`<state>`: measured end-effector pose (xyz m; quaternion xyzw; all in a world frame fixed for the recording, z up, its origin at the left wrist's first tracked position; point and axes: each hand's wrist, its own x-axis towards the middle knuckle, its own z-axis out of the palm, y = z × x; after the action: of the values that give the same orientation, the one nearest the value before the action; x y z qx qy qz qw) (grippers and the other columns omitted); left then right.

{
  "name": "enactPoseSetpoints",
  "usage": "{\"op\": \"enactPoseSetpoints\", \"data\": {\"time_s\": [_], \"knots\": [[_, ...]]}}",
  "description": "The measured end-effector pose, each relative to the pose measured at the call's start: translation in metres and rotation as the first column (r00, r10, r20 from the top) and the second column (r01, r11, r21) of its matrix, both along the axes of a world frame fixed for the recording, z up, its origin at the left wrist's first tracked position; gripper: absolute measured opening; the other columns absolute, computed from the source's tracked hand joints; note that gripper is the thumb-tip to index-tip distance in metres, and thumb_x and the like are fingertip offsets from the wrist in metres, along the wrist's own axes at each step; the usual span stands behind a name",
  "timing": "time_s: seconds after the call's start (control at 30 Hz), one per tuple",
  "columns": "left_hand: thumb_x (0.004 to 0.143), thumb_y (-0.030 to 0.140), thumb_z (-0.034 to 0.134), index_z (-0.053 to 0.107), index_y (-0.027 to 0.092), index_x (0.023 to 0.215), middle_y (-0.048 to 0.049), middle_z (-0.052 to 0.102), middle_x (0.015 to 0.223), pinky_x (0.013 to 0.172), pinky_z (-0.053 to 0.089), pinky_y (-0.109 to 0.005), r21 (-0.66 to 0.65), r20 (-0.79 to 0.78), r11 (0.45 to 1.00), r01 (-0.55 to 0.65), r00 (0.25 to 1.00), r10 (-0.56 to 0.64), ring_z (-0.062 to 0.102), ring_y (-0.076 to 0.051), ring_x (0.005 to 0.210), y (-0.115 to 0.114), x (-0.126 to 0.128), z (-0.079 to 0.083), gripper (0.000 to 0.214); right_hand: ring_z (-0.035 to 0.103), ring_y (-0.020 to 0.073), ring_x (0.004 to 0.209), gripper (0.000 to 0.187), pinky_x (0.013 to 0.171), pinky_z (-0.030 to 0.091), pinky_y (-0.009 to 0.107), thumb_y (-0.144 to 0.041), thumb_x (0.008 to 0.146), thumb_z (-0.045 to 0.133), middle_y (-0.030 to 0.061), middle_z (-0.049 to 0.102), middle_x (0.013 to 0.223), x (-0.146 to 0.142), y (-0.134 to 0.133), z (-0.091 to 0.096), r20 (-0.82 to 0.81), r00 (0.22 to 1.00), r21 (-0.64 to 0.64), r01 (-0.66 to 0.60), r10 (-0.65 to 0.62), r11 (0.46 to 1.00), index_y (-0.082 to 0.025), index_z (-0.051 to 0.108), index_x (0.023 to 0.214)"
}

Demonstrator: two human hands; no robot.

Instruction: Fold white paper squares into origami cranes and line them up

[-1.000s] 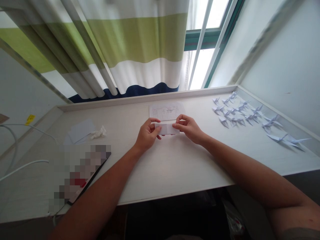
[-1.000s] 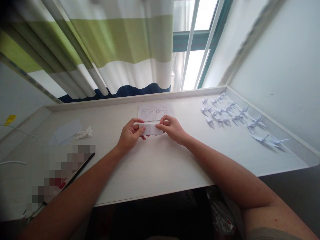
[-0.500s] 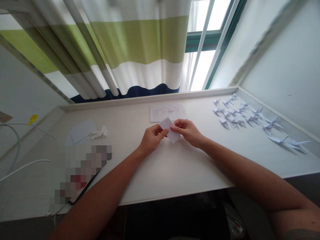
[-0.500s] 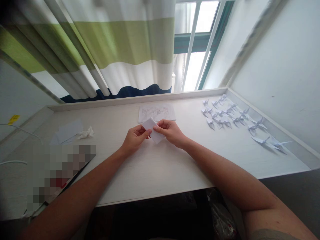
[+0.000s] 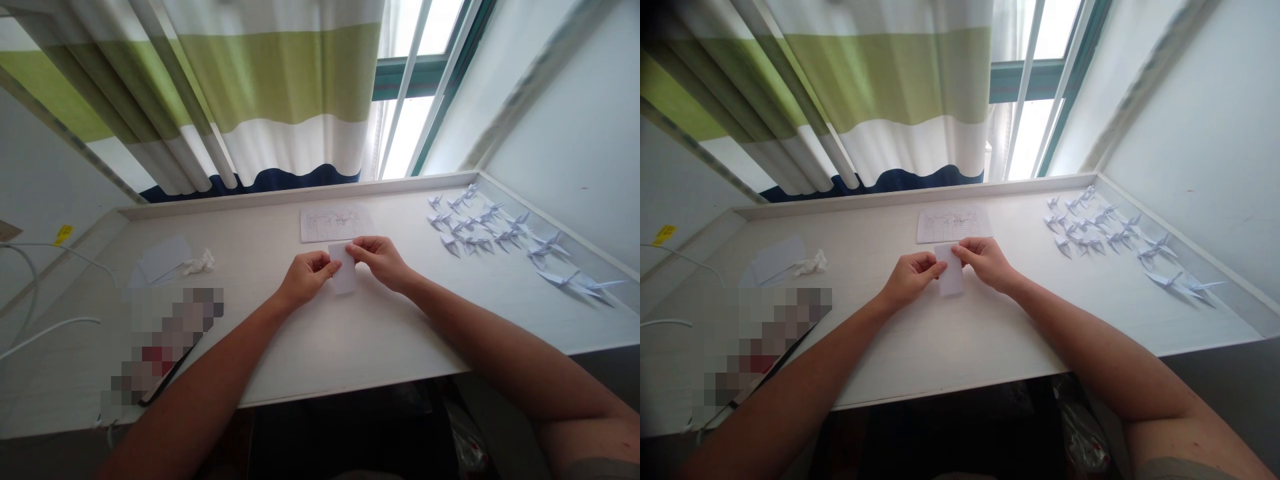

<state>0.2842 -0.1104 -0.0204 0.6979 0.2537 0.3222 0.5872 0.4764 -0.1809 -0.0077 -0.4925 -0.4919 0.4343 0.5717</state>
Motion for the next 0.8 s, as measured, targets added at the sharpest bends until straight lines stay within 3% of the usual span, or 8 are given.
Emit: {"op": "enactPoseSetpoints", "data": {"time_s": [0.37, 0.63, 0.8], "knots": [[0.084, 0.049, 0.079, 0.071, 0.018, 0.073, -0.0014, 0.068, 0.065, 0.063, 0.052, -0.027, 0.048, -0.003, 0.998, -0.046, 0.999, 0.046, 0.062, -0.014, 0.062, -0.002, 0.001, 0.002, 0.034, 0.064, 0.0174, 0.073, 0.049, 0.074, 0.055, 0.034, -0.066, 0.079, 0.083, 0.0039, 0.073, 0.076, 0.001, 0.0, -0.001, 0.006, 1.0, 0.029, -0.03, 0.03, 0.999, -0.017, 0.075, 0.079], [0.083, 0.052, 0.078, 0.07, 0.018, 0.068, -0.002, 0.066, 0.063, 0.061, 0.052, -0.027, 0.027, 0.012, 0.997, -0.069, 0.998, 0.068, 0.06, -0.014, 0.06, -0.002, 0.001, 0.005, 0.038, 0.05, 0.0134, 0.06, 0.067, 0.058, 0.04, 0.029, -0.081, 0.091, 0.056, 0.0008, 0.058, 0.062, -0.003, 0.0, -0.004, 0.355, 0.934, 0.103, 0.007, -0.043, 0.995, -0.021, 0.051, 0.063], [0.086, 0.052, 0.076, 0.073, 0.018, 0.07, -0.0024, 0.067, 0.064, 0.063, 0.052, -0.028, 0.022, 0.019, 0.996, -0.084, 0.996, 0.083, 0.06, -0.015, 0.06, -0.002, 0.001, 0.006, 0.038, 0.046, 0.0136, 0.06, 0.067, 0.057, 0.037, 0.028, -0.082, 0.095, 0.047, 0.0, 0.053, 0.063, -0.009, -0.002, -0.003, 0.371, 0.924, 0.128, 0.047, -0.092, 0.991, -0.022, 0.046, 0.065]]}}
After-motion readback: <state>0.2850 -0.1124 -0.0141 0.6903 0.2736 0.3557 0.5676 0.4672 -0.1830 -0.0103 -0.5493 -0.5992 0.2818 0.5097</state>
